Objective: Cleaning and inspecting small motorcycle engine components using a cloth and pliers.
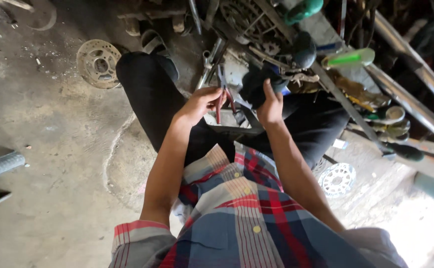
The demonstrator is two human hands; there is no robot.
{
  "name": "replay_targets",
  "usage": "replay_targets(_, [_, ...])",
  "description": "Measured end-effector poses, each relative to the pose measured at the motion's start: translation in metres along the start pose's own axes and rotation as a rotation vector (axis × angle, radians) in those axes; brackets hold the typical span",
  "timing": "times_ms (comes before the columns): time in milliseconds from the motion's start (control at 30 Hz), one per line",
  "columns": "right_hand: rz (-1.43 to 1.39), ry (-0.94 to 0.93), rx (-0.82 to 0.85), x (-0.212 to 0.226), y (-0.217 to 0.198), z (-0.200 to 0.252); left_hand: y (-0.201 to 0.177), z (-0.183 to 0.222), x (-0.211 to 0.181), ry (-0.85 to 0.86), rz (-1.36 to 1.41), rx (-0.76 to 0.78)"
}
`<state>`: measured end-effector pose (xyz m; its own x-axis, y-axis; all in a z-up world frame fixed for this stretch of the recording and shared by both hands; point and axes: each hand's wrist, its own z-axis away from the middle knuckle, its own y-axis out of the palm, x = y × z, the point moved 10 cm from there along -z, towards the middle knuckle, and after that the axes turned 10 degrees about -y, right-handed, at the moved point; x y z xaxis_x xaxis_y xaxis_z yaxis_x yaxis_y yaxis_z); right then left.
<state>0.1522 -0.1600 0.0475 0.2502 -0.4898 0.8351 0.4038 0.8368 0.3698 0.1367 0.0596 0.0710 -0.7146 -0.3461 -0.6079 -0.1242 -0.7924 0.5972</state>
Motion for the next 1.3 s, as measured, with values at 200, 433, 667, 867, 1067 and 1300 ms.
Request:
replay_targets(200, [-0.401, 0.328, 0.193, 0.001, 0.059, 0.030, -0.002, -0.002, 0.022, -0.147, -0.007, -0.002])
replay_targets(433, [-0.193, 0.368, 0.710, -0.019, 0.078, 0.047, -0.016, -0.007, 0.036, -0.145, 0.079, 0.006])
replay_targets(667, [-0.093, 0.426, 0.583, -0.032, 0.056, 0.043, 0.010, 0.012, 0.026, -0.318, 0.040, 0.025])
replay_targets(867, [0.083, 0.409, 0.551, -0.025, 0.058, 0.040, 0.024, 0.020, 0.026, -0.461, -0.073, -0.030])
replay_targets(1067, [-0.069, 0.356, 0.535, -0.046, 0.033, 0.028, -0.004, -0.002, 0.032, -0.121, -0.180, -0.047])
replay_targets(1300, [-0.494, 0.679, 0.270, -0.032, 0.058, 0.054, 0.006, -0.011, 0.017, 0.080, -0.349, -0.005])
